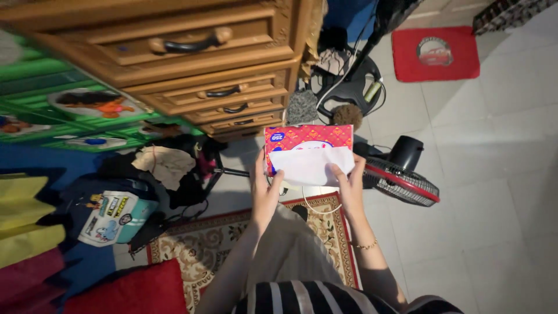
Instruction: Organizing various household items including bags, electrical cables, clothing, a brown plush decorative item, tissues, and toiletries.
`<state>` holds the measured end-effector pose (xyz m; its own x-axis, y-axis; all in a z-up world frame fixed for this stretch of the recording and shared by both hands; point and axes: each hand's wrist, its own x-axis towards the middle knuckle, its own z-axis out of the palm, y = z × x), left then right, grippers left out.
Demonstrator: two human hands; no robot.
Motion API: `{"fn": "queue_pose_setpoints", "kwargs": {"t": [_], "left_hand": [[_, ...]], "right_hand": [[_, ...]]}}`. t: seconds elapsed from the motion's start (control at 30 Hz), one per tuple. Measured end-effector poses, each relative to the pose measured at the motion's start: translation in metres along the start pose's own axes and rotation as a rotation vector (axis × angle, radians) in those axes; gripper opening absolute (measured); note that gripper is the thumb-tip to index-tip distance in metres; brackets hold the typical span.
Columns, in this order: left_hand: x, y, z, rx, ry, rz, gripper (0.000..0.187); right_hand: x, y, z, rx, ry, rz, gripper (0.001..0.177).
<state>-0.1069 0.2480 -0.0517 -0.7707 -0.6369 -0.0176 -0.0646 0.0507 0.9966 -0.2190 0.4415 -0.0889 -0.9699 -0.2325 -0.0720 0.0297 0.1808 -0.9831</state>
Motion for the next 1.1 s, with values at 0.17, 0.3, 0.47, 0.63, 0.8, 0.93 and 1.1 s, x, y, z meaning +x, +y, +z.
{"fn": "queue_pose_setpoints", "kwargs": {"t": [0.17,0.3,0.47,0.63,0.8,0.93,1.1], "left_hand": [[-0.002,0.055,-0.025,-0.056,-0.033,0.112,0.07],[-0.003,0.087,-0.043,-0.099,-0.014,0.196,0.071],[0.001,0.11,-0.06,-0.106,-0.021,0.285,0.075],[0.011,0.134,-0.067,-0.054,-0.011,0.38,0.078],[0.026,0.154,-0.071,-0.101,0.003,0.397,0.078],[0.043,0.172,-0.073,-0.108,0.029,0.418,0.078],[0.073,0.196,-0.071,-0.045,0.076,0.467,0.082]], "right_hand": [[-0.015,-0.08,0.008,0.065,0.013,-0.037,0.049],[-0.023,-0.109,0.015,0.136,0.005,-0.085,0.05],[-0.021,-0.135,0.022,0.153,0.009,-0.206,0.055],[-0.013,-0.16,0.026,0.172,0.016,-0.239,0.061],[0.001,-0.18,0.035,0.267,-0.023,-0.283,0.06],[0.019,-0.195,0.043,0.229,-0.036,-0.328,0.063],[0.054,-0.222,0.056,0.28,-0.059,-0.343,0.065]]}}
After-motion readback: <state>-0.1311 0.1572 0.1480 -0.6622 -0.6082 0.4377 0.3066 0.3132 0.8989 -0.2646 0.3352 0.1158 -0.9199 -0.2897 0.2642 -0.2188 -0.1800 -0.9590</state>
